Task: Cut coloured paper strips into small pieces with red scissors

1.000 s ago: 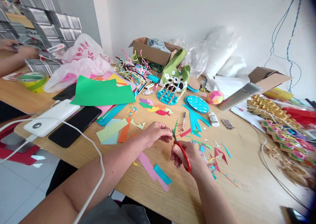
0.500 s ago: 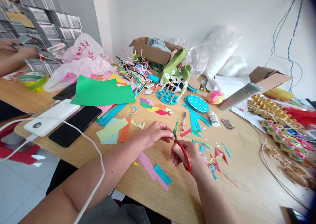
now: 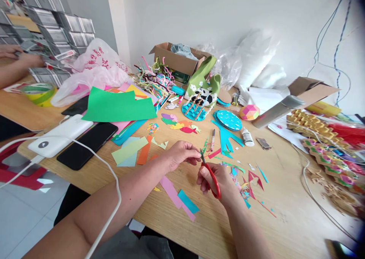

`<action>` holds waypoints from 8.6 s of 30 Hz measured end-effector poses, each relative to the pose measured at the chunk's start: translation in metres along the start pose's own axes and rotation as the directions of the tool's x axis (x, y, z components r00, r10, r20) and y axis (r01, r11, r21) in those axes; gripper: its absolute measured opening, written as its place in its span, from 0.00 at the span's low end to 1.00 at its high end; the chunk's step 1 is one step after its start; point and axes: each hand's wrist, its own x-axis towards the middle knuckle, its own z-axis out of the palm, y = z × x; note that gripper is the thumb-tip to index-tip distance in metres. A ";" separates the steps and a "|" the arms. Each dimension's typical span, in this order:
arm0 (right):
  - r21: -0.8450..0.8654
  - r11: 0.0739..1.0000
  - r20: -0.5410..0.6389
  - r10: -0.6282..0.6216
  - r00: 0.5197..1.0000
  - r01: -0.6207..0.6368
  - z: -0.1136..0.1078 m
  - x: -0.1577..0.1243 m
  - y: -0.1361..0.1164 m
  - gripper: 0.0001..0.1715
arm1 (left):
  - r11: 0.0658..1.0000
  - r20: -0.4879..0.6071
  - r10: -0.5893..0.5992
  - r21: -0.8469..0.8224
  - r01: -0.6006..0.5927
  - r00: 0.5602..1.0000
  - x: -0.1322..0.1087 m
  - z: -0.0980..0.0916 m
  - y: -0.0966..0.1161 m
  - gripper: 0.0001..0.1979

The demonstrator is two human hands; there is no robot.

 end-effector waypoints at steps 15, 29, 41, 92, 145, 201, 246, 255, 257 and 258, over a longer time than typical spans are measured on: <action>-0.063 0.998 0.016 -0.016 1.000 0.017 -0.001 0.000 -0.003 0.24 | 0.999 -0.014 -0.026 0.021 0.026 1.000 0.000 0.000 0.002 0.08; -0.081 0.997 0.004 -0.010 1.000 0.010 -0.001 -0.001 -0.005 0.24 | 1.000 -0.038 -0.021 0.013 0.022 0.999 -0.001 0.001 0.004 0.07; -0.054 0.999 -0.014 -0.005 1.000 0.004 -0.001 0.000 -0.003 0.24 | 1.000 -0.008 -0.018 0.000 0.018 1.000 0.000 0.000 0.003 0.08; -0.065 0.998 -0.025 0.006 1.000 -0.007 -0.002 0.001 -0.003 0.21 | 0.998 -0.010 0.010 0.069 -0.010 1.000 -0.001 0.001 0.003 0.09; -0.078 0.996 -0.024 0.035 0.999 -0.037 -0.002 -0.001 -0.006 0.23 | 0.901 -0.038 0.252 0.372 -0.221 0.967 -0.001 -0.001 0.011 0.06; -0.384 0.823 -0.266 -0.532 0.804 0.417 -0.007 0.012 0.016 0.05 | 0.888 0.108 0.153 0.420 -0.185 0.982 0.001 -0.009 0.010 0.11; -0.284 0.953 -0.081 0.087 0.993 -0.106 -0.007 0.004 -0.005 0.18 | 0.979 0.004 0.120 0.163 -0.119 0.993 0.011 -0.013 -0.002 0.21; -0.190 0.978 -0.054 0.077 0.996 -0.086 -0.006 0.003 -0.004 0.21 | 0.991 0.033 0.094 0.096 -0.097 0.995 0.010 -0.012 -0.001 0.22; -0.184 0.979 -0.062 0.073 0.995 -0.084 -0.004 0.003 -0.006 0.23 | 0.993 0.030 0.084 0.076 -0.086 0.996 0.008 -0.011 0.000 0.22; -0.180 0.980 -0.060 0.069 0.996 -0.079 -0.004 0.002 -0.006 0.24 | 0.995 0.027 0.077 0.068 -0.079 0.997 0.008 -0.010 0.001 0.22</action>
